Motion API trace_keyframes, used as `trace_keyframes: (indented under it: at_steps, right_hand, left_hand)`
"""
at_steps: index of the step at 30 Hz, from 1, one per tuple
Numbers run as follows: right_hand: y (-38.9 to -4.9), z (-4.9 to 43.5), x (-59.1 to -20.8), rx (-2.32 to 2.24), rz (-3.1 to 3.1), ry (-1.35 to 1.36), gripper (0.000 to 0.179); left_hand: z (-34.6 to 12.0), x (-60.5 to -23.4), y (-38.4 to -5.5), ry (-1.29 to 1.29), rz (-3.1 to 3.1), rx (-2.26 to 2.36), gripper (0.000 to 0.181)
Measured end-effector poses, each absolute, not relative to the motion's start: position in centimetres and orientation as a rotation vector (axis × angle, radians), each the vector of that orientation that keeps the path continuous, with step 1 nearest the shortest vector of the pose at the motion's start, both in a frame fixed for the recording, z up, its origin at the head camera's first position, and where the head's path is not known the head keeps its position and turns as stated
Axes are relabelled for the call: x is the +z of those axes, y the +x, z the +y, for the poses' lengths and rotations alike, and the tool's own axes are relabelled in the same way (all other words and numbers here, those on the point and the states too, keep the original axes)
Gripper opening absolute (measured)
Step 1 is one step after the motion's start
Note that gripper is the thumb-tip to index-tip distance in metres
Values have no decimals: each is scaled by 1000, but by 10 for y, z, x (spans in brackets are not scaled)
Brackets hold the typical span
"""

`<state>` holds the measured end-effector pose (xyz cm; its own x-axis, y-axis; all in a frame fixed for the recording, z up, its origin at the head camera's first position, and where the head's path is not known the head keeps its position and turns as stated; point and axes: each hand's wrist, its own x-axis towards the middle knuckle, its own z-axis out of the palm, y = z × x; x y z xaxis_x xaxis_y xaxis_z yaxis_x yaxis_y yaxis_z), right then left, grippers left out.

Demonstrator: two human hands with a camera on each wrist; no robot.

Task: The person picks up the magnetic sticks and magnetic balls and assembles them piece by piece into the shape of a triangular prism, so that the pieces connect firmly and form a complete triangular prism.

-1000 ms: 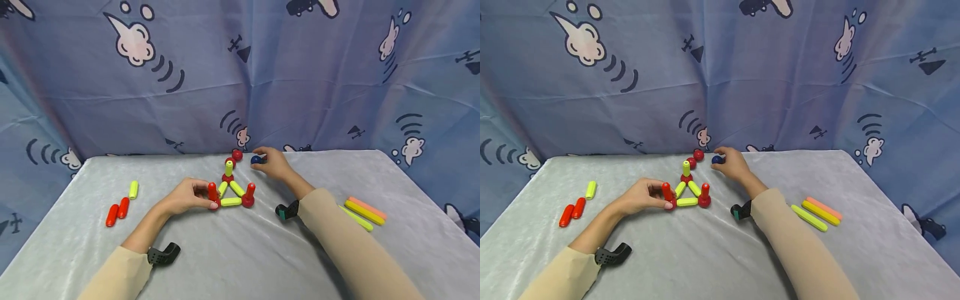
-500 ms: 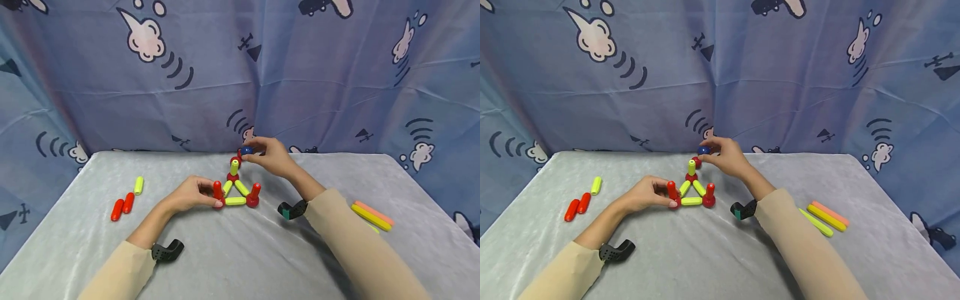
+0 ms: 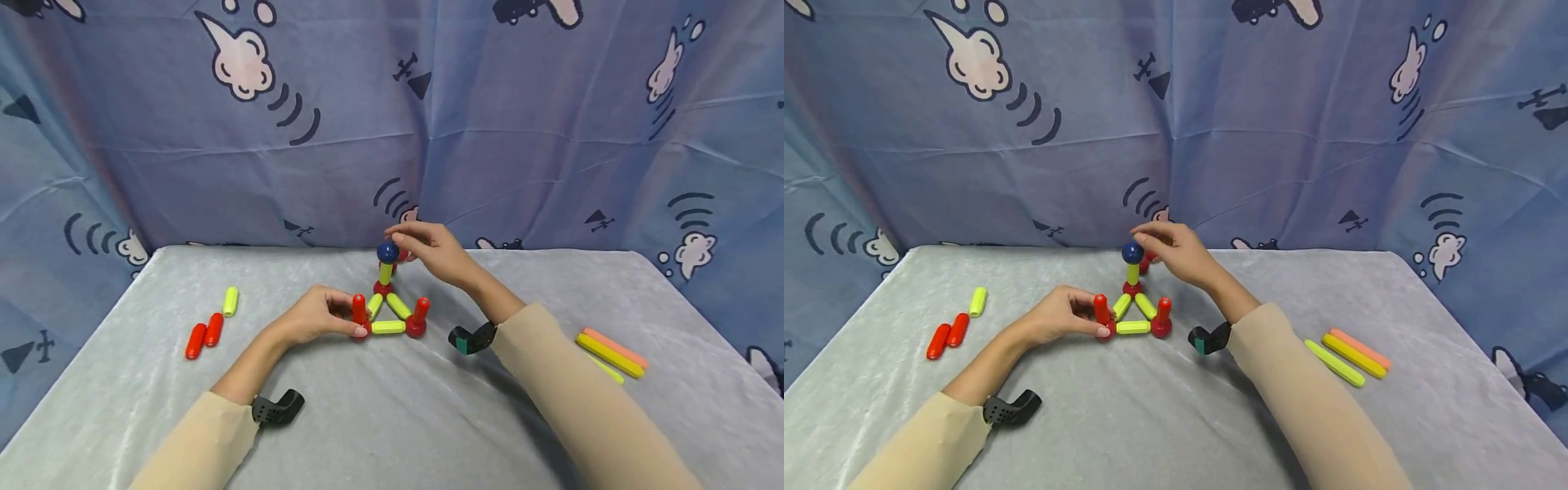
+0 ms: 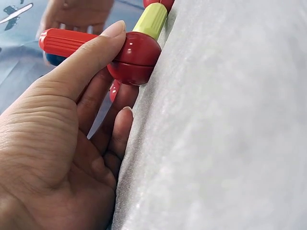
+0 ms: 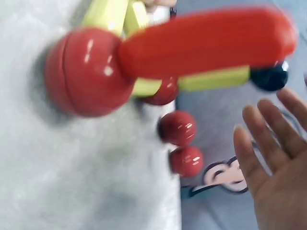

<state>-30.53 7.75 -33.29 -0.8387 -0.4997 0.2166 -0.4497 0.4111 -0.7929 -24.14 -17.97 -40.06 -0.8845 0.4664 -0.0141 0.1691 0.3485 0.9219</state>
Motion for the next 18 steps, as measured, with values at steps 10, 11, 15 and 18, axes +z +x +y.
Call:
trace_keyframes:
  at_steps: [10,11,15,18]
  right_hand:
    - [-346,82,-373,-907,2867,-858,42]
    - [-349,81,-375,-867,2865,-882,43]
    - [-353,77,-379,-799,2871,-897,40]
    - [-351,76,-379,-842,2875,-872,36]
  left_hand:
    - [-179,-402,-241,562,2326,1563,28]
    - [-179,-403,-241,563,2323,1565,28]
    - [-179,-402,-241,566,2331,1563,28]
    - [-180,-401,-242,559,2344,1559,27]
